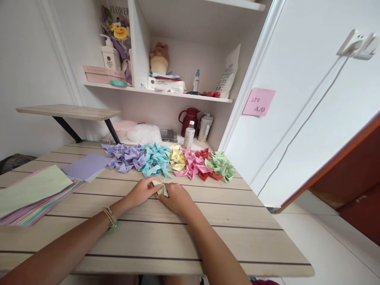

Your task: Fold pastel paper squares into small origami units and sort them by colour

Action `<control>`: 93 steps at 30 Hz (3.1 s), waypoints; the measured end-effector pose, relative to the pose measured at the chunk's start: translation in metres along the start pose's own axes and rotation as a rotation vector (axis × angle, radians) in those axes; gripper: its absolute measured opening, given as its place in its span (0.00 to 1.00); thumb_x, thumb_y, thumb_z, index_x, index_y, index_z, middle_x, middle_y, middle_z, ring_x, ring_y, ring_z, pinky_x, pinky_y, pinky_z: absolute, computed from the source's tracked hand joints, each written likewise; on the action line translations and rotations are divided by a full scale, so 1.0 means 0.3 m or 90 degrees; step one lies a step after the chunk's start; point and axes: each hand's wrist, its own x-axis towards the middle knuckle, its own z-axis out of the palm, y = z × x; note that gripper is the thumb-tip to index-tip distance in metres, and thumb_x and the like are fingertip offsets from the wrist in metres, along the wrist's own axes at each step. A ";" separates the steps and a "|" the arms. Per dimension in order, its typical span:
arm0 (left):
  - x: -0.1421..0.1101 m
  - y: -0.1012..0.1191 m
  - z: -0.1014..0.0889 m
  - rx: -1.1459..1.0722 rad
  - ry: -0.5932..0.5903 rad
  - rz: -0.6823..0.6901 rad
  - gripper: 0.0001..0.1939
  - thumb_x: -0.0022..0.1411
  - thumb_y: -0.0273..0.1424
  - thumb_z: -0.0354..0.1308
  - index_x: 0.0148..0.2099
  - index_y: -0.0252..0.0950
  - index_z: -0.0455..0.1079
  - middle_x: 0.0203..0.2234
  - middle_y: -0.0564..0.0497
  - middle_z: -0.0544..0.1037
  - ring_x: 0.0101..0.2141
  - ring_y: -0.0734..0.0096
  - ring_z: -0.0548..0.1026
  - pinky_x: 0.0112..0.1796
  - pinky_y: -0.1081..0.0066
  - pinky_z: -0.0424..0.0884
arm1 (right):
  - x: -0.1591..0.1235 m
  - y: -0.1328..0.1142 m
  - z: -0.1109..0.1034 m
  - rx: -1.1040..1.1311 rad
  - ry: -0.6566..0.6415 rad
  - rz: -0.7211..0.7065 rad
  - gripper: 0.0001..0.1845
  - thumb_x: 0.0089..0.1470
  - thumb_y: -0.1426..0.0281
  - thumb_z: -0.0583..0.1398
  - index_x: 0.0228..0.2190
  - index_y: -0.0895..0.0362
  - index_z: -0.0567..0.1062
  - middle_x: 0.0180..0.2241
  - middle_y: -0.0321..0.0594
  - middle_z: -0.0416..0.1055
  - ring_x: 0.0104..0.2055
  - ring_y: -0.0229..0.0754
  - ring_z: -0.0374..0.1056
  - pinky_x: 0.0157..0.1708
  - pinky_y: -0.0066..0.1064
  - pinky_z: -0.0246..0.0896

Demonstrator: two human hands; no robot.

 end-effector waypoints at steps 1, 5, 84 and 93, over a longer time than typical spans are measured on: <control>0.003 -0.001 0.000 -0.024 0.005 -0.003 0.16 0.54 0.42 0.56 0.33 0.33 0.71 0.22 0.52 0.73 0.23 0.73 0.69 0.24 0.75 0.62 | 0.001 0.000 0.002 0.011 0.009 -0.001 0.10 0.48 0.63 0.59 0.25 0.57 0.73 0.25 0.39 0.71 0.24 0.37 0.60 0.23 0.26 0.45; 0.023 -0.004 -0.006 -0.164 0.028 -0.054 0.16 0.52 0.43 0.57 0.29 0.32 0.70 0.20 0.52 0.73 0.21 0.74 0.69 0.24 0.74 0.65 | 0.016 0.011 0.011 0.130 0.078 0.004 0.17 0.53 0.61 0.53 0.22 0.58 0.72 0.20 0.36 0.69 0.21 0.36 0.59 0.22 0.26 0.48; 0.002 -0.009 0.005 -0.140 -0.142 -0.001 0.14 0.61 0.39 0.48 0.32 0.34 0.65 0.26 0.52 0.72 0.24 0.76 0.69 0.28 0.74 0.65 | 0.047 0.055 0.065 0.382 0.170 0.080 0.15 0.52 0.63 0.54 0.36 0.58 0.75 0.32 0.39 0.74 0.31 0.40 0.68 0.32 0.30 0.61; 0.001 0.005 0.001 -0.136 -0.170 -0.012 0.12 0.61 0.37 0.48 0.31 0.34 0.64 0.26 0.52 0.71 0.26 0.75 0.69 0.30 0.73 0.66 | 0.041 0.048 0.058 0.293 0.158 0.052 0.14 0.53 0.66 0.53 0.36 0.59 0.75 0.33 0.41 0.75 0.32 0.41 0.69 0.34 0.30 0.61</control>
